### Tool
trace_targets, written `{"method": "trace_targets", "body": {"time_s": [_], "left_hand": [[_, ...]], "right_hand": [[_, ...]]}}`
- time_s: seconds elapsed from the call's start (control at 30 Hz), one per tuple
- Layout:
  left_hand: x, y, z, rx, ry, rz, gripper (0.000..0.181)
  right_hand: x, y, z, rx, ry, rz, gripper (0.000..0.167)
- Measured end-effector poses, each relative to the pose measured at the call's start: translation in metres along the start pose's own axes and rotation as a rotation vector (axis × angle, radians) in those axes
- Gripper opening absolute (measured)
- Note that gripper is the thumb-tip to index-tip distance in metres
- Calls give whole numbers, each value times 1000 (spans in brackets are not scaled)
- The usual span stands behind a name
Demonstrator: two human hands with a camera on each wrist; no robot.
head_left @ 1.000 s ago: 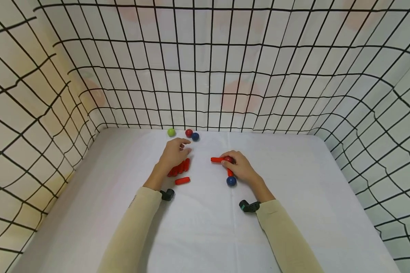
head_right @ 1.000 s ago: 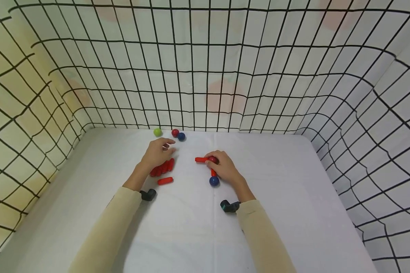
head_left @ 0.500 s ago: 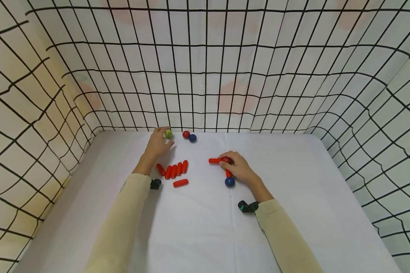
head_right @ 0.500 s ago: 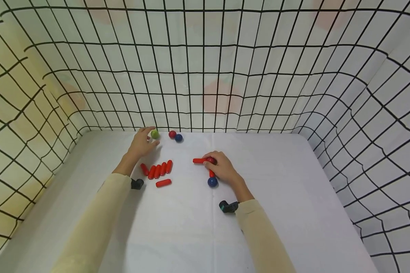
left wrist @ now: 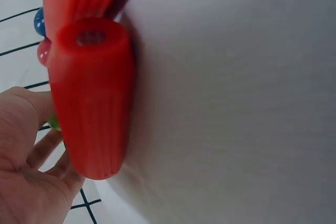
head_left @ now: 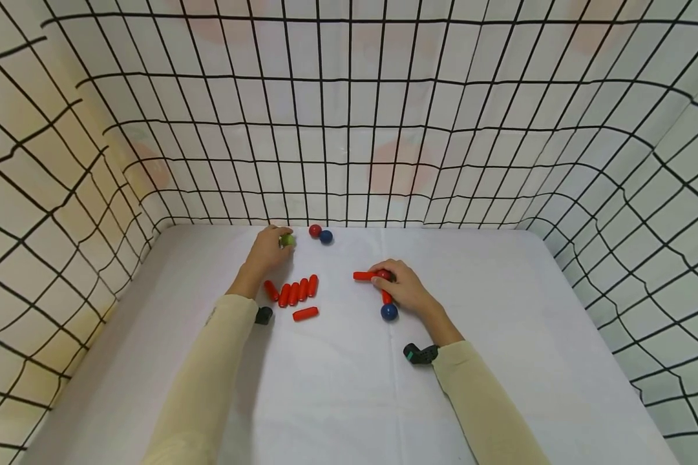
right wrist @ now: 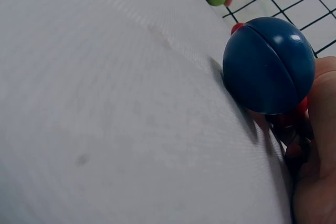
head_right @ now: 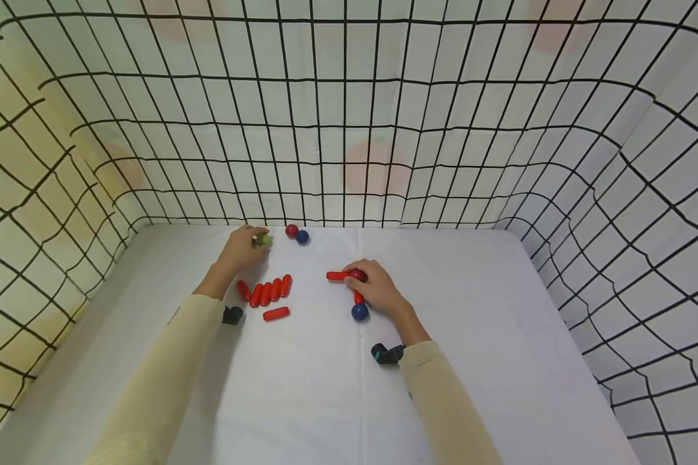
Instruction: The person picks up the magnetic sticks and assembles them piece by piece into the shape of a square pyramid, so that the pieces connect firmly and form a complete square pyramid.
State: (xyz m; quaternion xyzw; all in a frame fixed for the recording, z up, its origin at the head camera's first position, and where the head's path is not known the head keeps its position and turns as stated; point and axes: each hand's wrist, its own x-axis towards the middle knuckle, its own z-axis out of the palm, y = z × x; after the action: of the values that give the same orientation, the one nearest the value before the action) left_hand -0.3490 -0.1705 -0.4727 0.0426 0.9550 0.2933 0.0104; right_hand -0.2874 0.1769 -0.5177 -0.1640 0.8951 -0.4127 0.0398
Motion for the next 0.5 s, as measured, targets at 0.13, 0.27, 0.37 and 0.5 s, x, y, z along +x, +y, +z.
{"method": "trace_targets", "body": {"time_s": [0.13, 0.27, 0.37, 0.5], "left_hand": [[-5, 0, 0, -25, -16, -36, 44], [-12, 0, 1, -74, -26, -38, 42], [-20, 1, 2, -122, -13, -14, 40], [-33, 5, 3, -170, 13, 47, 38]], "right_hand": [[0, -1, 1, 2, -5, 10, 27], [-1, 0, 1, 7, -5, 18, 27], [-1, 1, 1, 5, 0, 14, 26], [-1, 1, 1, 9, 1, 10, 27]]}}
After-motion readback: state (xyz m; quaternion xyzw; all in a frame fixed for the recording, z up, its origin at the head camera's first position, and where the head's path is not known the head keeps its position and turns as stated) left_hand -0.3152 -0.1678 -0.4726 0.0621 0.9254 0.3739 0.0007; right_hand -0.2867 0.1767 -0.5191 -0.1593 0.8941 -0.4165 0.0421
